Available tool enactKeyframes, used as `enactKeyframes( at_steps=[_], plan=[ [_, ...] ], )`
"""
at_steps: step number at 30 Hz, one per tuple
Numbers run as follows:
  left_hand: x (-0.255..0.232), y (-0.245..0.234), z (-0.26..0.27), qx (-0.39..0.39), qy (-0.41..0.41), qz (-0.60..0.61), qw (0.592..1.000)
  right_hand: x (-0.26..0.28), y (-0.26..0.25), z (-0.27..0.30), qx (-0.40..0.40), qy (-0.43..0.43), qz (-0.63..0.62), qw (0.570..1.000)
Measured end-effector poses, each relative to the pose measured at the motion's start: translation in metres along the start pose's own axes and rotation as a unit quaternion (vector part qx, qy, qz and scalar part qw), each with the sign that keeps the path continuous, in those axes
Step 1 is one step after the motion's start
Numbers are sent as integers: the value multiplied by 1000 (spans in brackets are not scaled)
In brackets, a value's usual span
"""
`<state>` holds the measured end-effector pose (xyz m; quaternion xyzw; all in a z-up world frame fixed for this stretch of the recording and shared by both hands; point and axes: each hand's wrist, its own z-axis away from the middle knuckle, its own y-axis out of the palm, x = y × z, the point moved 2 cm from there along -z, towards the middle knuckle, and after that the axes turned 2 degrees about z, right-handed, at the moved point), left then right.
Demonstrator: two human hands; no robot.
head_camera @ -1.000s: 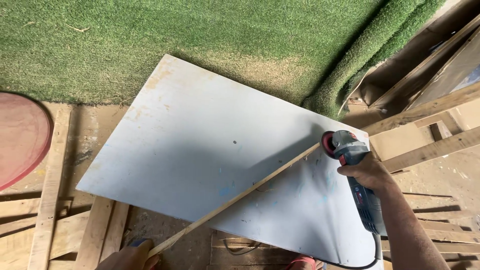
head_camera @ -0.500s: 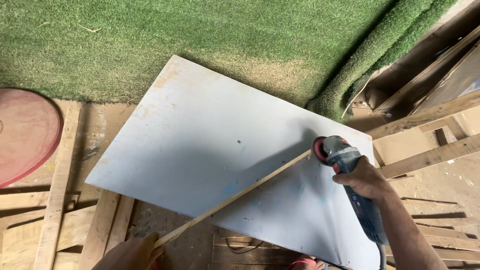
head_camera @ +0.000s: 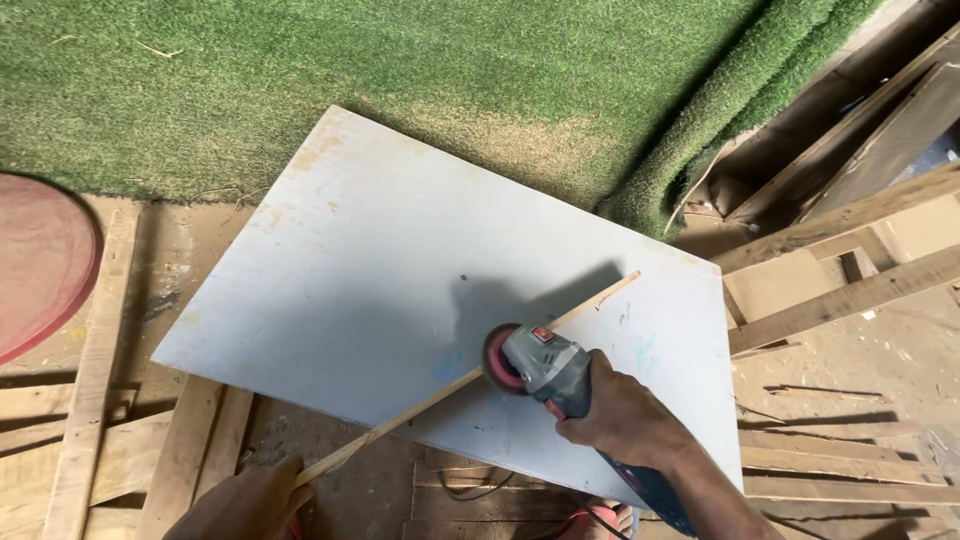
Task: The person uses an angle grinder to smooth the edge of a wooden plank placed on a white board. The person holds the plank with the left hand and operates the grinder with the right hand, moving it along the plank's edge.
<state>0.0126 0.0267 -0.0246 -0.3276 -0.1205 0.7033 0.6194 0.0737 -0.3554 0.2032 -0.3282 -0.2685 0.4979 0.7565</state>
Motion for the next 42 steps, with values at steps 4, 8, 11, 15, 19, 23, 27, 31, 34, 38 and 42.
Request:
enactKeyframes(
  at_steps=[4, 8, 11, 15, 19, 23, 27, 31, 34, 38, 42],
  plan=[
    [-5, -5, 4, 13, -8, 5, 1000, -11, -11, -13, 8, 15, -31, 999],
    [-5, -4, 6, 19, -2, 14, 1000, -34, -37, -32, -41, 76, -103, 991],
    [-2, 0, -1, 13, 4, 22, 1000, -76, -55, -71, -123, 100, -145, 977],
    [-3, -1, -5, 28, -1, 26, 999, -111, -72, -106, -119, 43, -242, 962],
    [-5, -4, -9, 43, -23, 23, 999, -113, -86, -116, -174, 66, -250, 950],
    [-6, -4, -5, 53, -31, 29, 998, -126, -87, -138, -210, 56, -259, 941],
    [-12, -10, 7, 39, -32, 33, 998, -123, -88, -134, -203, 15, -289, 935],
    [-14, -17, 14, 1, 15, 28, 999, -137, -82, -140, -200, 15, -264, 944],
    [-20, -20, 22, -24, 52, 38, 998, -108, -74, -109, -178, 34, -204, 962],
    [-18, -7, 14, -149, 90, 15, 985, -66, -53, -70, -143, 58, -133, 979],
    [-24, -8, 10, -157, 63, 24, 985, -24, -24, -32, -93, 109, -17, 990]
  ],
)
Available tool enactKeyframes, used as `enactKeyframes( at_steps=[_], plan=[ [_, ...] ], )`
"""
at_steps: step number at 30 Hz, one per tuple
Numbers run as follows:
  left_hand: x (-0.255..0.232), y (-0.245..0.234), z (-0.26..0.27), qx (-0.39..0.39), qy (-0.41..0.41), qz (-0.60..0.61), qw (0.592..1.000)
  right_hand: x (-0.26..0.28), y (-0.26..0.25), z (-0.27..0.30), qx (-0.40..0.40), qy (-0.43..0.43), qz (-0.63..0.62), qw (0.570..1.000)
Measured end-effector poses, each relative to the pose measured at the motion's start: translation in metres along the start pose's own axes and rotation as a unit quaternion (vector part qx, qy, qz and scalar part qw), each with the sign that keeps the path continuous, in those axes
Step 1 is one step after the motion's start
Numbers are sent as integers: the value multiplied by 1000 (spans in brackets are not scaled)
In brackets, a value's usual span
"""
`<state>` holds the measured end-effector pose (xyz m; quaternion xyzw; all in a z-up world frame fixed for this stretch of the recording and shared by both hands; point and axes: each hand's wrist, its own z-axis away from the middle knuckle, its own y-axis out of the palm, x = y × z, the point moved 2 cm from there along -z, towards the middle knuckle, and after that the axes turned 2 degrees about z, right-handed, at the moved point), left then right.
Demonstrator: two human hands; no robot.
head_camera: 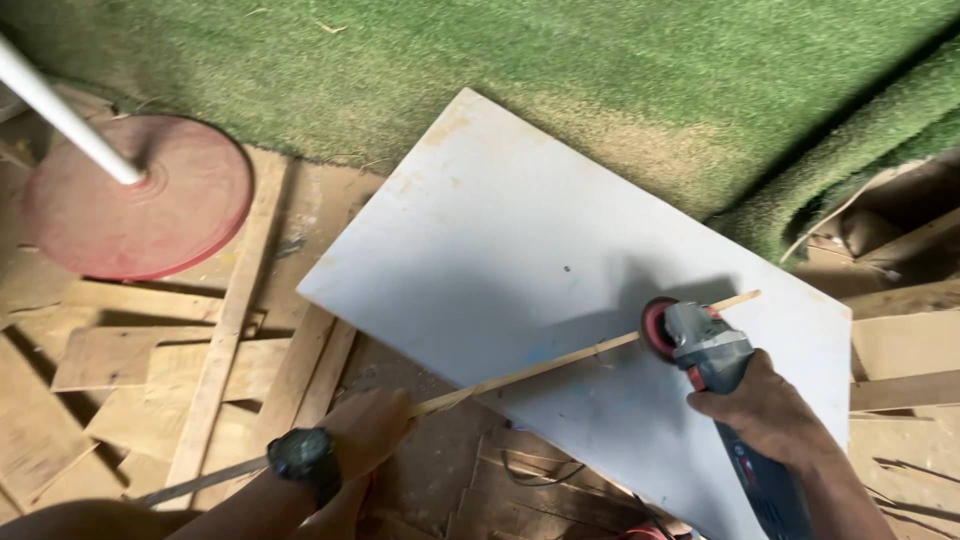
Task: The person uses an angle grinder to smooth the edge of a wooden plank placed on a white board. The person holds the plank with the left hand and operates the grinder with the right hand, moving it along the plank's edge.
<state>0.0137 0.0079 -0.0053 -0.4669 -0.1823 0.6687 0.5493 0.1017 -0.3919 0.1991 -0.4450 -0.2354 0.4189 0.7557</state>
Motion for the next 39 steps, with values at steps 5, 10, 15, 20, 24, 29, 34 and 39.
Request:
enactKeyframes(
  at_steps=[5, 10, 15, 20, 24, 29, 34, 39],
  plan=[
    [-11, -14, 7, 40, 8, 40, 998, 22, 40, 38, 28, -78, 60, 995],
    [-17, -9, 1, 40, 18, 38, 998, 57, 74, 85, 50, -145, 131, 979],
    [-26, -19, 9, 56, -2, 45, 997, 86, 87, 117, 74, -186, 132, 971],
    [-20, -12, 4, 38, 12, 39, 998, 81, 69, 103, 66, -148, 131, 978],
    [-22, -14, 5, 47, 2, 56, 997, 59, 45, 77, 44, -99, 56, 993],
    [-18, -4, -7, 48, 33, 22, 998, 44, 27, 58, 5, -19, 50, 999],
    [-23, -10, 2, 39, 23, 32, 998, 55, 46, 85, 35, -51, 19, 998],
    [-27, -14, 6, 48, 43, 15, 998, 78, 76, 114, 68, -124, 105, 984]
  ],
)
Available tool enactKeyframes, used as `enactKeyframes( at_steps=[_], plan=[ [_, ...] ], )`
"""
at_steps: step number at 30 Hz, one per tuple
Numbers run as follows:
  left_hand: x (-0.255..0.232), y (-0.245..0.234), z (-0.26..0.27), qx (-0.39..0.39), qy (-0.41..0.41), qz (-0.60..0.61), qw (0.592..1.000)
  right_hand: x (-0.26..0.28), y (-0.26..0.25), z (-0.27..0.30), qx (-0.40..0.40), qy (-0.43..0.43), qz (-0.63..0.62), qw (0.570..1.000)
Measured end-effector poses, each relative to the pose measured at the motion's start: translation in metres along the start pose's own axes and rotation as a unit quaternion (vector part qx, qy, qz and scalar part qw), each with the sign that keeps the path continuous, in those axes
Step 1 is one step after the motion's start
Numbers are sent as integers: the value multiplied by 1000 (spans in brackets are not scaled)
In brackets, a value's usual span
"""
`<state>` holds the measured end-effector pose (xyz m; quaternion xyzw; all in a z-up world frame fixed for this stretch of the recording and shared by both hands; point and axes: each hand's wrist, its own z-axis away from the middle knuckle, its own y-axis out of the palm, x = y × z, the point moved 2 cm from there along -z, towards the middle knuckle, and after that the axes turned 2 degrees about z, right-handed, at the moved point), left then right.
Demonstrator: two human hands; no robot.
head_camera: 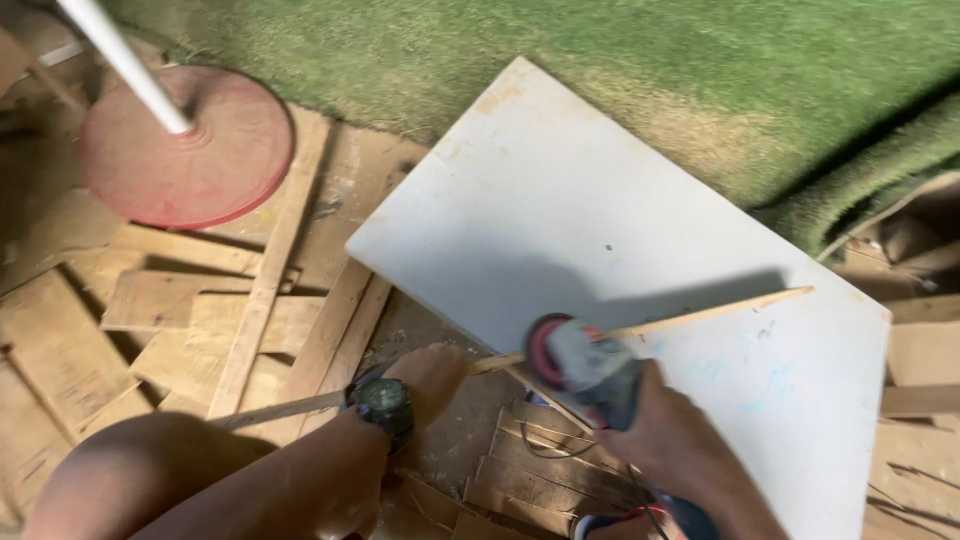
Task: The person uses an angle grinder to smooth the edge of a wooden plank placed on a white board. The person holds the plank with the left hand and operates the grinder with the right hand, moving it along the plank's edge.
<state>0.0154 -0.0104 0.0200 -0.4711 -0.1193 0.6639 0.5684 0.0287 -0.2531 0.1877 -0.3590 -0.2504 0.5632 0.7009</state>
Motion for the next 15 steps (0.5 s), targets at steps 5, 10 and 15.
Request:
enactKeyframes(
  at_steps=[5, 10, 15],
  plan=[
    [8, 9, -7, -22, -27, 13, 999, 12, -11, 10, 46, -33, -1, 998],
    [12, 8, -11, -10, -24, 9, 1000, -46, -34, -37, -31, 43, -109, 993],
    [12, 8, -12, -8, -17, 7, 1000, -98, -67, -63, -66, 118, -97, 986]
  ],
)
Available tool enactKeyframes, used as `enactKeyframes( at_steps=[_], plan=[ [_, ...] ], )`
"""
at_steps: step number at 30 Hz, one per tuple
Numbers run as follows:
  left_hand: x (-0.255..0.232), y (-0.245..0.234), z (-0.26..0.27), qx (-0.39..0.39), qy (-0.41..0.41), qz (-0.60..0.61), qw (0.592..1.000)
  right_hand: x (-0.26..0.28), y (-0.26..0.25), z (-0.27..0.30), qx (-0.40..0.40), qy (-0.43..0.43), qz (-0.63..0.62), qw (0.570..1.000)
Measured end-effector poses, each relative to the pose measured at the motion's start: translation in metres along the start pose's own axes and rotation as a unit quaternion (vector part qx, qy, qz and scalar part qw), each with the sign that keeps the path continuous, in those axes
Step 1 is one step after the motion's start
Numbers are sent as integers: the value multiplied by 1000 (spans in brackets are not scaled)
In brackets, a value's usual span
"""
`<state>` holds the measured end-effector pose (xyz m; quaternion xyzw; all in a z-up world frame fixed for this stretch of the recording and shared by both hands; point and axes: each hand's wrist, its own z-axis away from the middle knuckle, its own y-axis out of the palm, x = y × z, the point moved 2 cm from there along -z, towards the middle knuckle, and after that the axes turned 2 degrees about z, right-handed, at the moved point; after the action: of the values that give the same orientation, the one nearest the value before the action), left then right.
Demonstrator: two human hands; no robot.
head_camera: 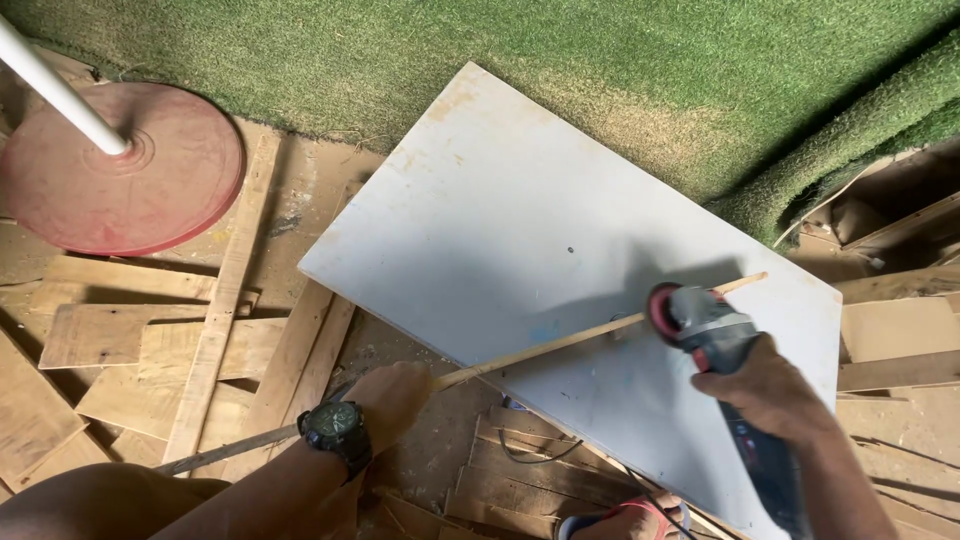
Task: The person uses an angle grinder to smooth the edge of a wooden plank placed on a white board. The person holds the plank with the left hand and operates the grinder with the right hand, moving it along the plank's edge.
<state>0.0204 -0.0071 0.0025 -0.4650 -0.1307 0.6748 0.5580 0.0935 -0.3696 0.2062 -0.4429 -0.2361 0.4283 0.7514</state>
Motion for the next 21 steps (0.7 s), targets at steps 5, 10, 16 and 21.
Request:
enactKeyframes(
  at_steps=[5, 10, 16, 21],
  plan=[
    [-8, -11, 5, 18, -28, 27, 999, -10, -3, -10, -23, 13, -14, 1000],
    [-10, -11, 8, 23, -25, 8, 999, 19, 19, 22, 20, -20, -20, 999],
    [-2, 5, -4, -1, -19, -13, 1000, 38, 53, 57, 75, -101, 53, 991],
    [-3, 3, 2, -19, -2, -20, 1000, 38, 54, 60, 68, -125, 98, 985]
  ],
)
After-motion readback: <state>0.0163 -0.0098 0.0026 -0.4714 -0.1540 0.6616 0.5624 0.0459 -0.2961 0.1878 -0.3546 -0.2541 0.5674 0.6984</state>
